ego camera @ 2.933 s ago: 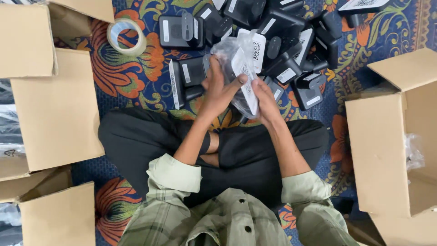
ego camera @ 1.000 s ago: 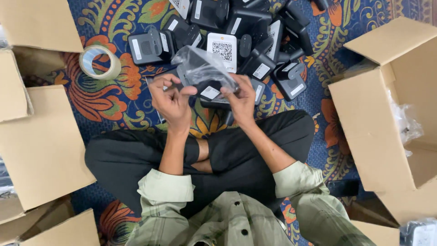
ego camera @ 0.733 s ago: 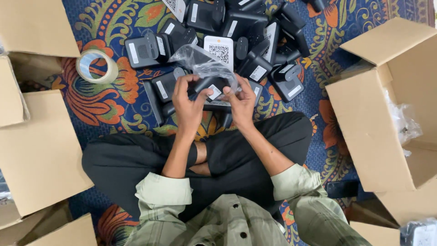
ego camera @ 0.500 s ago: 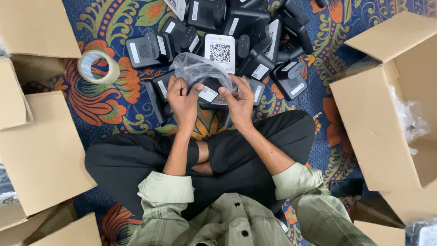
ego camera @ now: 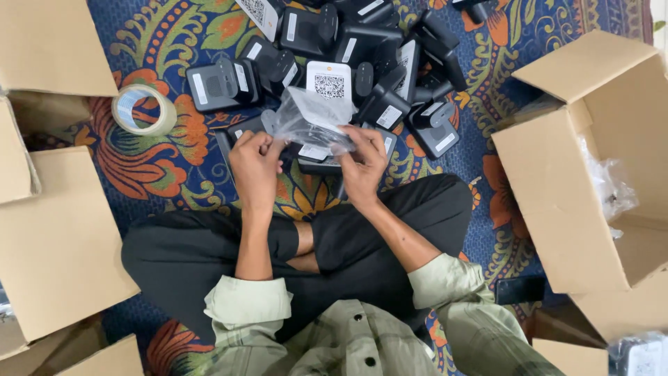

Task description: The person puts electronic items and small bags into a cardboard box by hand.

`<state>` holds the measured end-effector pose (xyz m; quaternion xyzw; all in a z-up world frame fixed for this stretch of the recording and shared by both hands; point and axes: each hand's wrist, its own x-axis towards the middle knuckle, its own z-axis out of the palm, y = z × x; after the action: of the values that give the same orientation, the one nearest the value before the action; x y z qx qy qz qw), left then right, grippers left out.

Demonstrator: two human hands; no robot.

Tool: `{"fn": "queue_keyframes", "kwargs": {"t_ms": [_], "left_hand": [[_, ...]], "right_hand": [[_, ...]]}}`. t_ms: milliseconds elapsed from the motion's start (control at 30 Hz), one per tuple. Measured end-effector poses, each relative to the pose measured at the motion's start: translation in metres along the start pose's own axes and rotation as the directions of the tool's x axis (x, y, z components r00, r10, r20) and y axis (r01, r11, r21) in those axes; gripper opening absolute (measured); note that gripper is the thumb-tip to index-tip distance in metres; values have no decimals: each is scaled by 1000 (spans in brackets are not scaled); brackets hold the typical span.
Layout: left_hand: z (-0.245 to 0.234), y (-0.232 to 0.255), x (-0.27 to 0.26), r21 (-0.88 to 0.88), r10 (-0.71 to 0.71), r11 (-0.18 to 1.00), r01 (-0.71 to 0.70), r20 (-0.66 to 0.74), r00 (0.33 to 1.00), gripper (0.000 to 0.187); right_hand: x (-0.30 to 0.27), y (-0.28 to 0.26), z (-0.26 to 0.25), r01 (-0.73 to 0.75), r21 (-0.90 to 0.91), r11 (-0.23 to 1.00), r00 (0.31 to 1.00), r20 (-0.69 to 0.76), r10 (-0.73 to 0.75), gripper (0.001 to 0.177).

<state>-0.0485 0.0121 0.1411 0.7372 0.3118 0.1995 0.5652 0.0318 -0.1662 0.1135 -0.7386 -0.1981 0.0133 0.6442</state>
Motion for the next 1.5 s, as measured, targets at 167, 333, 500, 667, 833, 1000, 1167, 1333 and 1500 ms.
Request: {"fn": "queue_keyframes", "kwargs": {"t_ms": [167,333,500,667,833,1000,1167,1333,1500], "left_hand": [[-5,-11,-26,172,40,985,-28,-66,997,10],[16,-57,-17,-514,-14,858,11,-2,1000,34],[40,-63,-7,-703,-191,619,350,298,935,86],[54,-48,-10,-888,-301,177,424,361,883,92],[74,-74,-4,-976,-447,54,212,166,879,90],[93,-115,-13,-895,-554,404,189,-75,829,90],[70,-74,-28,-38,-40,999,23,-536,844,68],[39,-36,-32,630,563,723,-282,-302,769,62],[35,-39,-23,218,530,848,-483,-309,790,68]], "right_hand": [[14,4,0,-6,45,999,990,-139,13,31],[14,1,-11,-59,7,998,996,-60,59,31],[16,-19,-4,421,-315,851,904,229,-362,34],[16,-32,5,103,46,994,990,91,-107,38],[-1,-10,13,-35,-224,974,985,156,71,17],[-18,-7,14,189,-148,971,938,321,-134,16],[-10,-10,19,177,-228,958,963,240,-121,25],[-9,-29,18,0,-185,983,963,264,50,32],[-12,-7,0,369,-181,912,890,352,-291,7]]}}
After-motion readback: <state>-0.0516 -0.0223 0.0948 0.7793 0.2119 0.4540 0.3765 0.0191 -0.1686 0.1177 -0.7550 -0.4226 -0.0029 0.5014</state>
